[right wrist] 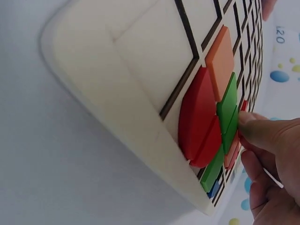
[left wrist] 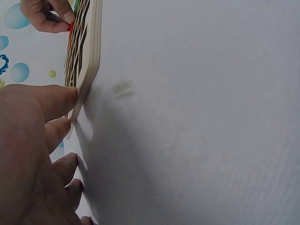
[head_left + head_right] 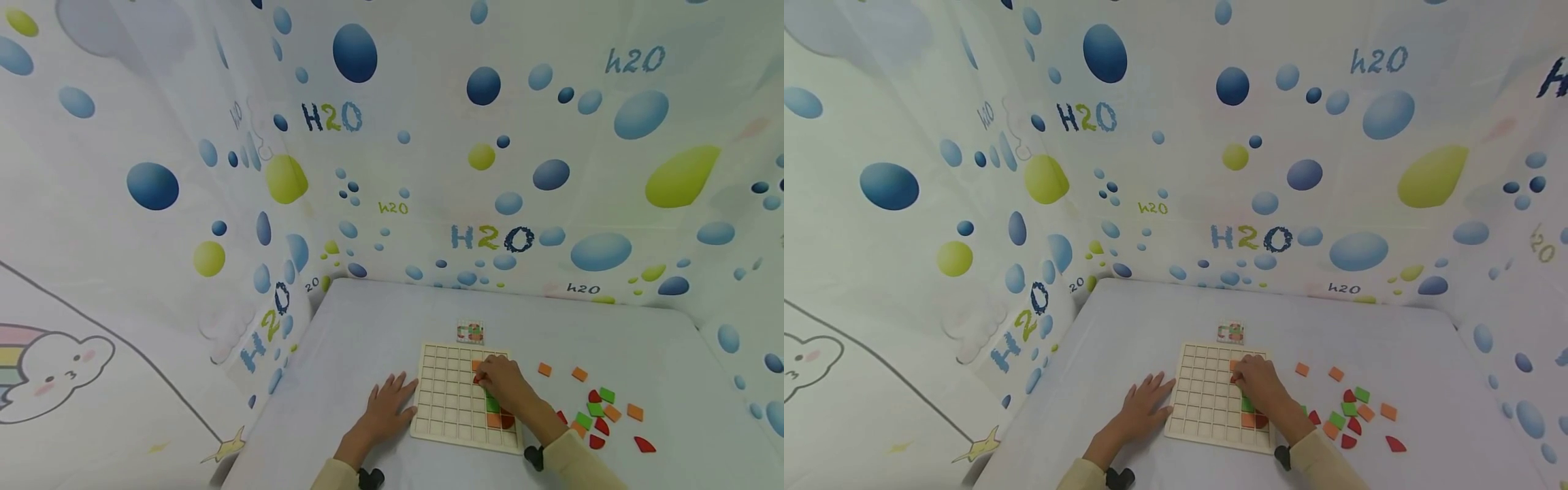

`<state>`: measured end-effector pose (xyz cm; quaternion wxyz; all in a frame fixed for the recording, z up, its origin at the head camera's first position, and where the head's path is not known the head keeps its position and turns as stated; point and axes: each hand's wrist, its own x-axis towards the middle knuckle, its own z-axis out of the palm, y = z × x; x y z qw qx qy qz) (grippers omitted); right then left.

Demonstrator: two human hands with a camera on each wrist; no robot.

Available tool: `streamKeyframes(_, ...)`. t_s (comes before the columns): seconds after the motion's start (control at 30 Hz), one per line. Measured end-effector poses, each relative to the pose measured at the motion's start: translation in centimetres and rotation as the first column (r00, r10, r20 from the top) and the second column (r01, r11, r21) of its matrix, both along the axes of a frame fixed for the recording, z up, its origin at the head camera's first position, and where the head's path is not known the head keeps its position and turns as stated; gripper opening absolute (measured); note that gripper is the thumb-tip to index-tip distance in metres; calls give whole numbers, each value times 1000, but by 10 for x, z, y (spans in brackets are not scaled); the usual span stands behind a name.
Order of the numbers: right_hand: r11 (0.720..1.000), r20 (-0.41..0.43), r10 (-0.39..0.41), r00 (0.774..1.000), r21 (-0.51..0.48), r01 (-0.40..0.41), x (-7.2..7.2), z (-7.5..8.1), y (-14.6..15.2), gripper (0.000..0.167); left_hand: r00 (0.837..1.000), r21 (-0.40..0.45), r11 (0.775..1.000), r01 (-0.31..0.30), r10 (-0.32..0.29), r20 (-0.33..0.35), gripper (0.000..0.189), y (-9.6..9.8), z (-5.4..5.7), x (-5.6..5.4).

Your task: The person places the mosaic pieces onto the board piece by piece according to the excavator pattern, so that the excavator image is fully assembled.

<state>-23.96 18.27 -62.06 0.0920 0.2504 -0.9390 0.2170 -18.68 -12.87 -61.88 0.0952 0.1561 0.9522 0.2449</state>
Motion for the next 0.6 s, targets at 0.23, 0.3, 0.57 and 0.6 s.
streamKeyframes(0.23, 999, 25, 15, 1000, 31, -16, 0, 6, 1, 15, 1000, 1, 1000, 1, -1, 3, 59, -1, -3, -1)
streamKeyframes(0.3, 999, 36, -3, 999, 52, 2, 1, 6, -1, 13, 1000, 0, 1000, 1, -1, 2, 59, -1, -4, -1)
streamKeyframes(0.57, 996, 75, -24, 997, 87, 18, 0, 4, -6, 14, 1000, 8, 1000, 5, -5, 0, 59, -2, -1, -2)
streamKeyframes(0.6, 996, 71, -24, 997, 86, 18, 0, 4, -6, 14, 1000, 9, 1000, 4, -4, 0, 59, -2, -1, -2)
